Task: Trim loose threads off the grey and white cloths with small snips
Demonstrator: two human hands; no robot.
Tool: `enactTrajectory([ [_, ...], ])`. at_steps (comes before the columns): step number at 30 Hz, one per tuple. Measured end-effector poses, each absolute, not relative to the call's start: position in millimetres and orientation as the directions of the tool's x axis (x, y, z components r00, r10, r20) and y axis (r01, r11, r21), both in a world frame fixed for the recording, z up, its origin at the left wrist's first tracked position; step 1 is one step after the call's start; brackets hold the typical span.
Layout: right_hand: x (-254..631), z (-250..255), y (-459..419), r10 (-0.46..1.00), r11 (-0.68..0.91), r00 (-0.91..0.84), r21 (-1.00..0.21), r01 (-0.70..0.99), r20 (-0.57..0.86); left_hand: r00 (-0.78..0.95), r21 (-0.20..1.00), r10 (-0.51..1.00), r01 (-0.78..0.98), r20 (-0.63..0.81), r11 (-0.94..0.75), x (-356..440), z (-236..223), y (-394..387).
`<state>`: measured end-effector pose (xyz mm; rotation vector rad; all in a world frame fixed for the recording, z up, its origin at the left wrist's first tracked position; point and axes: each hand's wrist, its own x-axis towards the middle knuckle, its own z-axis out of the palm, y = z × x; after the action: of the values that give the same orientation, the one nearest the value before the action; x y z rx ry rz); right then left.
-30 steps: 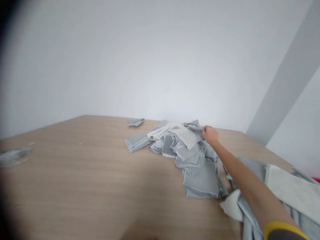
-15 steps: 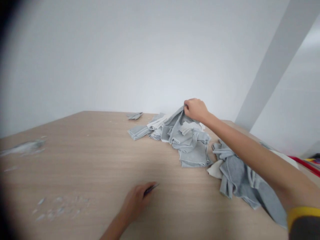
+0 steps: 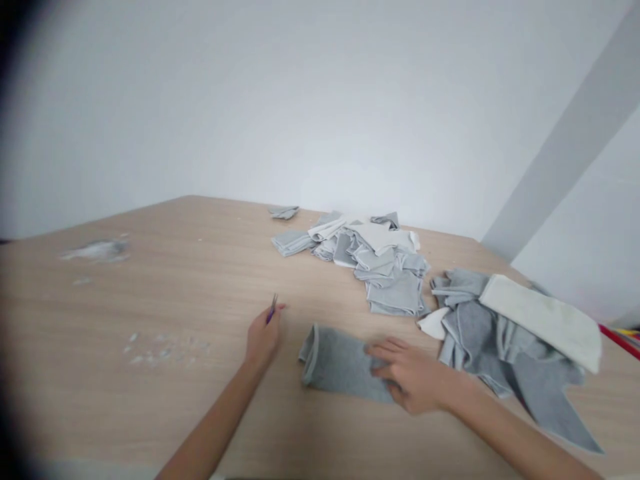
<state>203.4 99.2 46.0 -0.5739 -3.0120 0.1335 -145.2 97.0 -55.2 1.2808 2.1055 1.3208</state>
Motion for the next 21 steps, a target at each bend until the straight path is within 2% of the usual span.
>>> enactTrajectory([
  [3,235,22,87,0.520,0.836,-0.854,-0.217,0.504,0.020,-0.448,0.830,0.873,0.549,0.194,0.097,-130,-57,98],
  [5,242,14,83,0.647,0.750,-0.757,-0.265,0.606,0.098,-0.388,0.817,0.897,0.574,0.212,0.055,-121,-57,99],
  [7,235,7,80,0.707,0.701,-0.685,-0.300,0.647,0.176,-0.325,0.803,0.918,0.595,0.229,0.011,-116,-57,98],
  [13,164,-17,83,0.669,0.739,-0.689,-0.356,0.572,0.280,-0.236,0.771,0.938,0.635,0.254,-0.049,-113,-60,96],
  [21,119,-64,105,0.645,0.741,-0.759,-0.319,0.591,0.091,-0.263,0.784,0.921,0.617,0.286,-0.067,-121,-61,97],
])
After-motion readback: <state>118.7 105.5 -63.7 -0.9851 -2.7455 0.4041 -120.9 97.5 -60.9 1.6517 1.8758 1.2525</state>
